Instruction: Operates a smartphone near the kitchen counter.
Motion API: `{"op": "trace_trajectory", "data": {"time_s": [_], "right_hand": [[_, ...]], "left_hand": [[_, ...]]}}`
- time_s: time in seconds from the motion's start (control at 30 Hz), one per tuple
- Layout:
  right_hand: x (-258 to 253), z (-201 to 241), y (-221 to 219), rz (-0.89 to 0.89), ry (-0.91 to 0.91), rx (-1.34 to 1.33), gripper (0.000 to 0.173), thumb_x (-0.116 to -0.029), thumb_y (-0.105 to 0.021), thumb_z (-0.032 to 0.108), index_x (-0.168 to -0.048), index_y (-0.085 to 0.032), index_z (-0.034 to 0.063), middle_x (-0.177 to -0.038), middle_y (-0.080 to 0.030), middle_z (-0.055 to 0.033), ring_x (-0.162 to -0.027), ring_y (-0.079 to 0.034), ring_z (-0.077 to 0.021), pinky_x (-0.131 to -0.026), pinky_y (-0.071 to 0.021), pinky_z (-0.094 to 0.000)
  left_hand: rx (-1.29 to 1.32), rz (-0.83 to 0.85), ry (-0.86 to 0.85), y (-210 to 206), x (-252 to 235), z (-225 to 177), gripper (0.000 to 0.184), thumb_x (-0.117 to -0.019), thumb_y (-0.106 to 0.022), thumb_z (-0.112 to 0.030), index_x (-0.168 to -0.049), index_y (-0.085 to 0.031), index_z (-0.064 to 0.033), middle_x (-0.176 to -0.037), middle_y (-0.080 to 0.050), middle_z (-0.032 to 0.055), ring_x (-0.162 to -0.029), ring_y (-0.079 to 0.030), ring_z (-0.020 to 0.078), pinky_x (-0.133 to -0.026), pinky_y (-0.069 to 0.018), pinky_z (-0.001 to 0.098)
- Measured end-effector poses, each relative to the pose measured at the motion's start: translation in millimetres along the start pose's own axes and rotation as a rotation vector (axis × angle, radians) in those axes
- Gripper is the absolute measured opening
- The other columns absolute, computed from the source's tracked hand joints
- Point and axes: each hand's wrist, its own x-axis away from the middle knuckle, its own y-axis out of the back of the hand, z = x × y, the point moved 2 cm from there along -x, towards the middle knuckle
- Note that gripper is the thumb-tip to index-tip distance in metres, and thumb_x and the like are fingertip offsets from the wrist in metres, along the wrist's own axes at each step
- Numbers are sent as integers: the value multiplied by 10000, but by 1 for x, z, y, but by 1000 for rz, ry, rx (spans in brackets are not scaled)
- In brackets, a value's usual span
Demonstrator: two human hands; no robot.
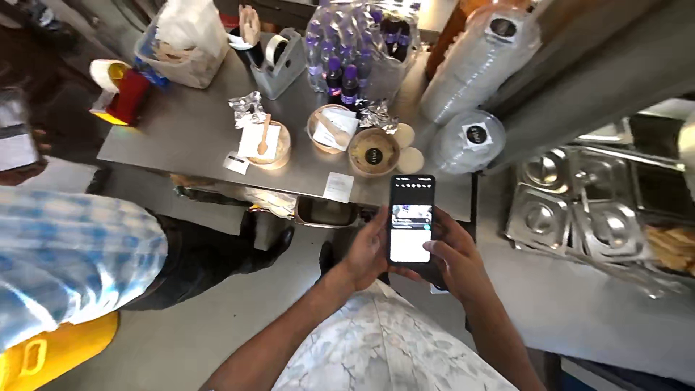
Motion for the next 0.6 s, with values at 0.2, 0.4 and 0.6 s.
{"op": "trace_trajectory", "data": {"time_s": [0.2,0.4,0.6], "right_hand": [[5,10,1,35,63,-48,675,-892,-508,1,-1538,-425,180,-1261,-685,-72,-1007,-704,-174,-807,-609,-343],[13,11,-1,25,82,-22,859,-815,-644,-7,-1579,-343,246,-1333,-639,-66,-1063,-690,-204,-824,-615,-380],[19,2,-9,-53,113,148,1154,-671,-926,173,-1593,-256,350,-1415,-566,-11,-1189,-634,-172,-911,-607,-385]], "left_hand": [[-1,3,27,-14,0,-8,735,-1004,-179,-710,-1527,-385,-237,-1377,-593,165,-1140,-656,366,-824,-596,557],[-35,16,37,-22,-1,-9,746,-998,-181,-728,-1521,-403,-245,-1375,-594,155,-1149,-651,352,-832,-595,542],[-124,-62,23,-27,0,-5,738,-997,-216,-742,-1500,-448,-253,-1331,-629,110,-1095,-675,276,-798,-610,469]]}}
